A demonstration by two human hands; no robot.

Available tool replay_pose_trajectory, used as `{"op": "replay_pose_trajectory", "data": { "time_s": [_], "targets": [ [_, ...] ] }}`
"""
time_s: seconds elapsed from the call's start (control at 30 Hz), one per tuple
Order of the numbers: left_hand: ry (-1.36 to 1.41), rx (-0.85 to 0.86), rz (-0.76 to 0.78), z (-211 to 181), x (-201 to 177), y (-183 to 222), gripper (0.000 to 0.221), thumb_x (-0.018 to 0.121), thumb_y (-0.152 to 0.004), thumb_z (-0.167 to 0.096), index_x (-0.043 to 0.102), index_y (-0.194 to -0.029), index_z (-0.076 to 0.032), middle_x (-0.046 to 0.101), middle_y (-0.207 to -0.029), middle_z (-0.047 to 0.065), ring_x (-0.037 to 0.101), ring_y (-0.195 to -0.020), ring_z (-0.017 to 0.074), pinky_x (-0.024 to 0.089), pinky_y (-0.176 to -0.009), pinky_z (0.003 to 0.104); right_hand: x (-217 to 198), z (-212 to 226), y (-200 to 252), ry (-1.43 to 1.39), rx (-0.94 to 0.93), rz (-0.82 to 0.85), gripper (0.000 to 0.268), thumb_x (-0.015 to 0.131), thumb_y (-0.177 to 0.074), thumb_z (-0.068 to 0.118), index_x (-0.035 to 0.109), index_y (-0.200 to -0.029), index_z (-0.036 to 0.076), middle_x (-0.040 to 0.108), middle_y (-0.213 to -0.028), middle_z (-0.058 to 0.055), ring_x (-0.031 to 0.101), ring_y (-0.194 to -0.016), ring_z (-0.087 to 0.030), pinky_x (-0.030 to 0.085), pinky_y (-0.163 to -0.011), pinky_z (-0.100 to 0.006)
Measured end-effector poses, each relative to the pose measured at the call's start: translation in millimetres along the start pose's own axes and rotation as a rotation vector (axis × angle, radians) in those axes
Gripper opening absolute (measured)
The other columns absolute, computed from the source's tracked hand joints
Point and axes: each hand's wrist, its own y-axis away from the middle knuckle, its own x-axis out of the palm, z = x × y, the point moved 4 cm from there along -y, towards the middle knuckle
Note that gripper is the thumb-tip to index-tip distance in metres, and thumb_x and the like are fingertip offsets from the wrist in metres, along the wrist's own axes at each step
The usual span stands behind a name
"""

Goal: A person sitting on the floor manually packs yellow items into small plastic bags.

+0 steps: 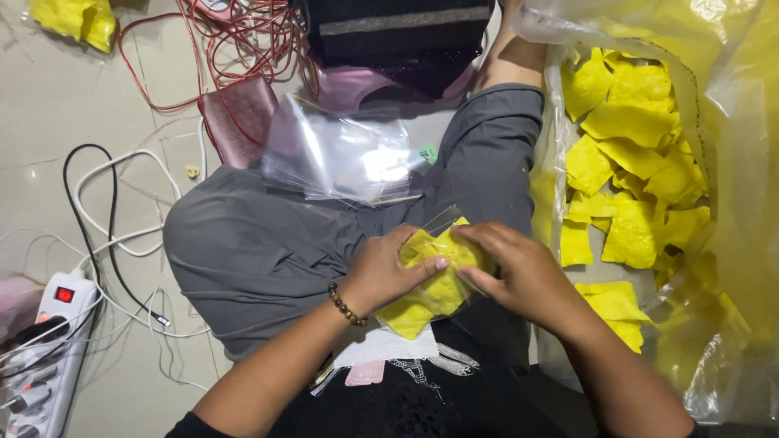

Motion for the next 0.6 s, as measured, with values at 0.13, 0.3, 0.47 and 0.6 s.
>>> {"op": "replay_pose_trajectory", "data": {
  "time_s": [0.13,0.3,0.47,0.6],
  "targets": [
    [-0.009,-0.008,-0.005,8,0,-4,0.054,0.081,-0.078,-0.049,0.069,-0.115,-0.013,0.077,-0.086,0.019,0.077,-0.08,0.0371,0.06,-0.063,0.04,-1,-8,-2,-0.04,0.026,0.009,0.051,0.082,-0.078,0.005,0.069,-0.127,0.003,0.076,-0.113,-0.018,0.075,-0.103,-0.038,0.06,-0.089,-0.048],
    [0.081,-0.011,0.044,9,-4,-5,0.066,0.08,-0.073,-0.057,0.066,-0.122,-0.015,0.077,-0.091,0.022,0.076,-0.084,0.041,0.062,-0.069,0.045,-1,-36,15,-0.35,0.143,-0.073,0.042,0.075,-0.083,0.001,0.07,-0.124,0.001,0.079,-0.102,-0.017,0.076,-0.096,-0.029,0.06,-0.087,-0.047],
    [0.08,-0.018,0.111,12,-3,-7,0.071,0.078,-0.075,-0.059,0.064,-0.129,-0.013,0.076,-0.105,0.025,0.074,-0.097,0.0438,0.062,-0.081,0.048,0,-51,7,-0.52,0.08,0.013,0.029,0.073,-0.086,-0.002,0.07,-0.115,-0.003,0.079,-0.094,-0.014,0.074,-0.094,-0.021,0.055,-0.096,-0.048],
    [0.083,0.02,0.16,15,-3,-9,0.078,0.074,-0.073,-0.066,0.061,-0.136,-0.021,0.074,-0.109,0.023,0.071,-0.103,0.0441,0.061,-0.086,0.051,-1,-60,5,-0.613,0.02,0.071,0.018,0.072,-0.087,-0.001,0.072,-0.105,-0.002,0.08,-0.089,-0.012,0.074,-0.094,-0.021,0.044,-0.108,-0.057]
  ]
}}
